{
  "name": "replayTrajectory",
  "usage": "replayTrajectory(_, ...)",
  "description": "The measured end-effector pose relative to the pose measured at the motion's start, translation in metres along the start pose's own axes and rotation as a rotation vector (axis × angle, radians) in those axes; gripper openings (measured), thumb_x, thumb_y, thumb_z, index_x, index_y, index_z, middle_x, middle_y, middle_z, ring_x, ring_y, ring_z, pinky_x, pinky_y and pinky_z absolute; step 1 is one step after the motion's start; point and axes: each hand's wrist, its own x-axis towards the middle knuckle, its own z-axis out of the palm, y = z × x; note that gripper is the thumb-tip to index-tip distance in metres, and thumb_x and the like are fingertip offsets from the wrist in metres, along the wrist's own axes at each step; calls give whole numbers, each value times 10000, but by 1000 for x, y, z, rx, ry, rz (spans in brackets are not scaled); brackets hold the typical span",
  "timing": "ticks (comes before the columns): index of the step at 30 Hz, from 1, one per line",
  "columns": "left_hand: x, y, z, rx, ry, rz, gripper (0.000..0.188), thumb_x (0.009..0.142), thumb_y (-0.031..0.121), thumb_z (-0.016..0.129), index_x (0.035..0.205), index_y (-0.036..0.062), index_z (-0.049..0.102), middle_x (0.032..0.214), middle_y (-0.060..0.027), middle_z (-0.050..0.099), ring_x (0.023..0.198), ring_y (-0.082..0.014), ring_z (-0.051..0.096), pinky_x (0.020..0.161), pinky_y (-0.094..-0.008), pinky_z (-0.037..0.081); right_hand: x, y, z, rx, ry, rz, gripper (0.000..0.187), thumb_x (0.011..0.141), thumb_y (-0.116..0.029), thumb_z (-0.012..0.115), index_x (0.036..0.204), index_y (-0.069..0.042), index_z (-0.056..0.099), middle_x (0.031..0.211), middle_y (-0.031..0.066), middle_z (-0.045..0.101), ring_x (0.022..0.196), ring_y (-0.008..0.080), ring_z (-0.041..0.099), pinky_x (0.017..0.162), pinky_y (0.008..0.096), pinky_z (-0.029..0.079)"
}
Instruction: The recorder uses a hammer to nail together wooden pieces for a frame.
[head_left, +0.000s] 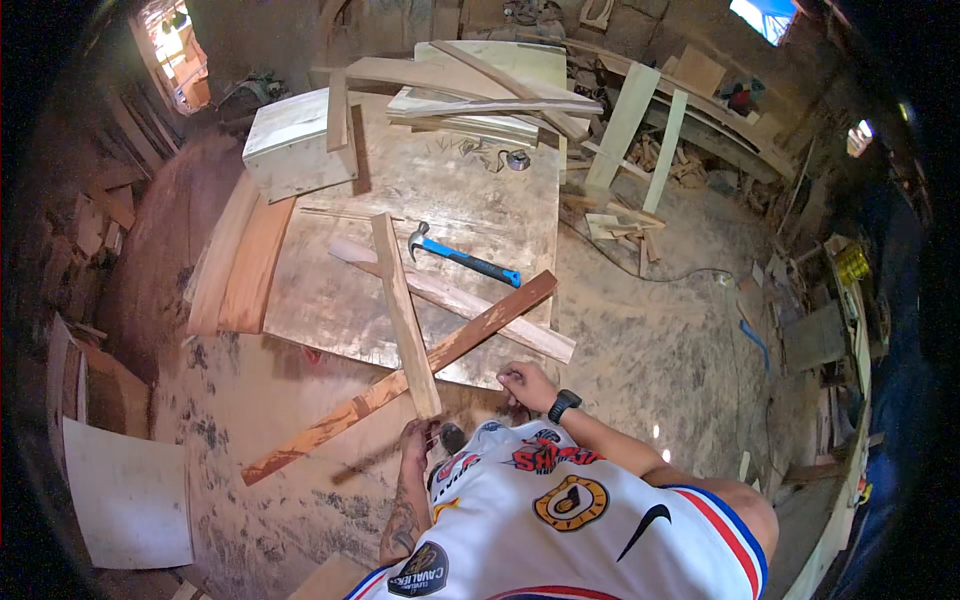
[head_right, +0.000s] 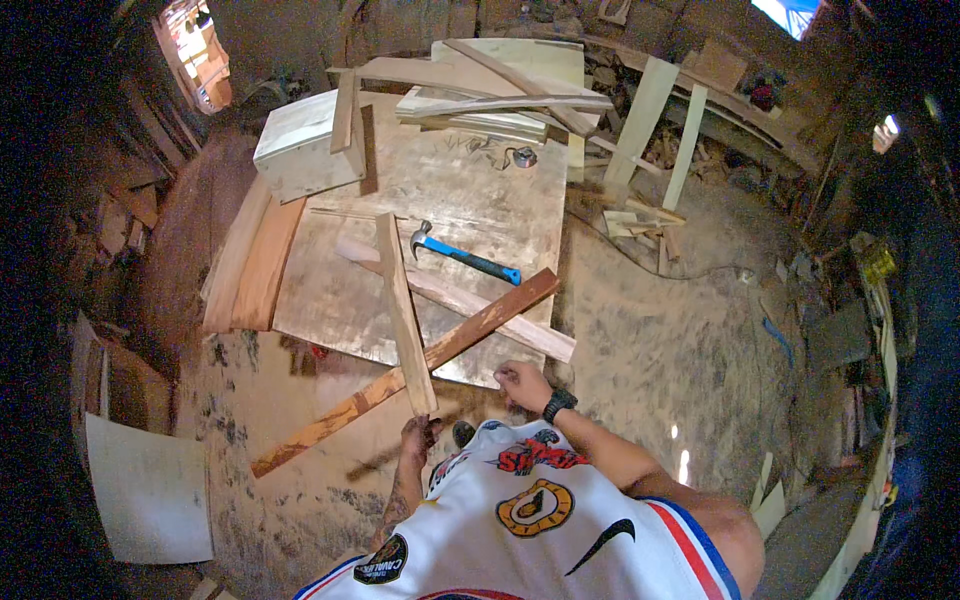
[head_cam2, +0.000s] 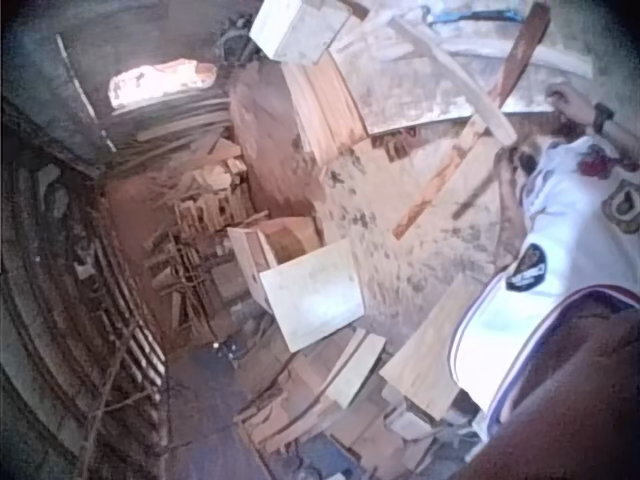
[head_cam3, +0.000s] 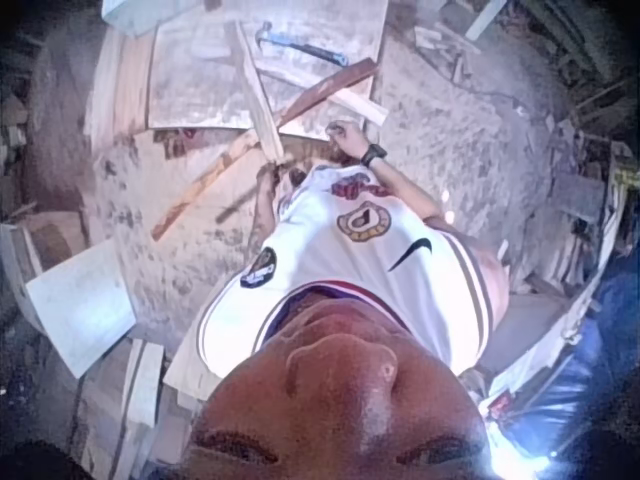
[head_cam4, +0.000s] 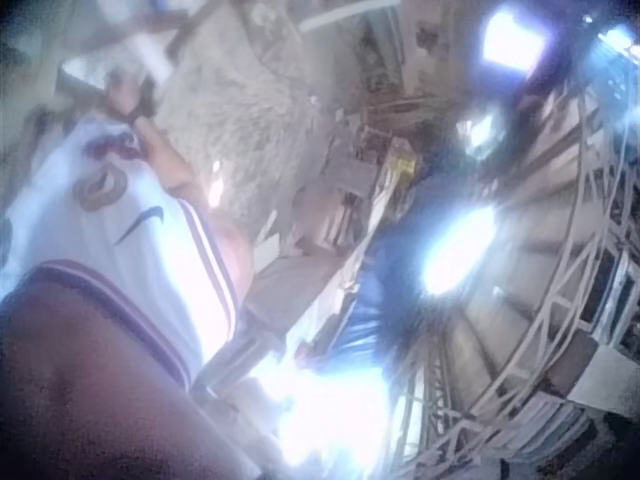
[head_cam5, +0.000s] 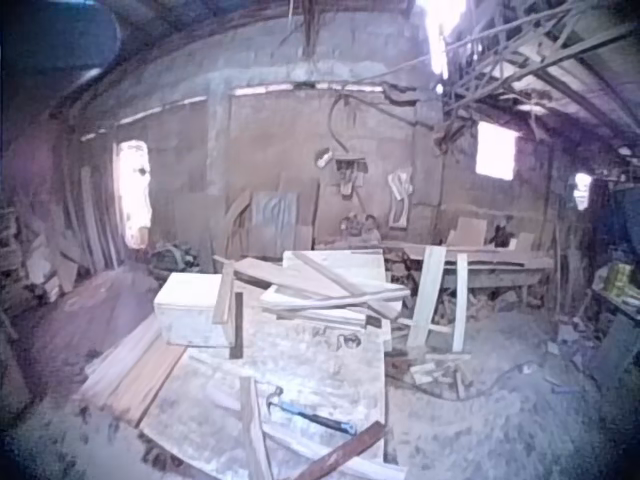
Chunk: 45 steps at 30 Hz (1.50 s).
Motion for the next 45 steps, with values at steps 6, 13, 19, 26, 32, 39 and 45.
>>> replayTrajectory(6,12,-5,1,-41,-69,16,230,988,184,472,1156,48,551,1002,-128,692,809,-216,692,609,-278,524,11,16,-9,285,-35,120,243,996,-216,533,1119,-9,566,718,92,656,536,168,651,449,279,501)
replayTrajectory(13,9,2,12,-6,-42,-5,262,975,169,462,1185,28,534,1007,-145,703,842,-220,694,609,-272,525,14,23,-9,289,-30,82,234,1002,-212,523,1118,-11,556,741,108,662,539,178,659,435,287,505)
replayTrajectory(19,1,4,17,-19,-50,-5,260,979,191,482,1196,63,543,1053,-151,696,872,-217,692,621,-279,527,13,22,-7,292,-27,106,230,1002,-198,521,1128,-9,554,728,105,655,514,181,647,420,284,495)
replayTrajectory(26,-10,7,19,8,-62,-3,253,988,205,489,1194,69,543,1088,-143,680,886,-225,693,644,-292,529,13,19,-7,321,-43,116,219,998,-181,529,1132,-11,561,729,100,650,498,171,640,411,271,483)
replayTrajectory(32,-10,8,21,-11,-70,0,250,984,222,505,1187,79,537,1093,-134,674,864,-217,690,660,-308,527,11,17,-9,345,-49,120,222,994,-179,537,1141,-16,563,722,93,645,507,171,643,415,265,490)
replayTrajectory(39,14,-19,-5,24,-26,7,319,965,337,538,1212,137,518,1073,-68,682,891,-173,671,693,-283,481,18,-41,-44,154,-94,-54,229,942,-206,604,965,18,651,716,57,633,590,98,610,573,270,501)
replayTrajectory(45,-19,-22,-3,-77,150,-42,254,950,311,587,1107,111,573,1015,-80,692,830,-170,672,644,-279,479,183,-84,-183,-195,131,-221,241,925,-218,624,1019,0,658,784,56,670,649,108,626,604,299,515)
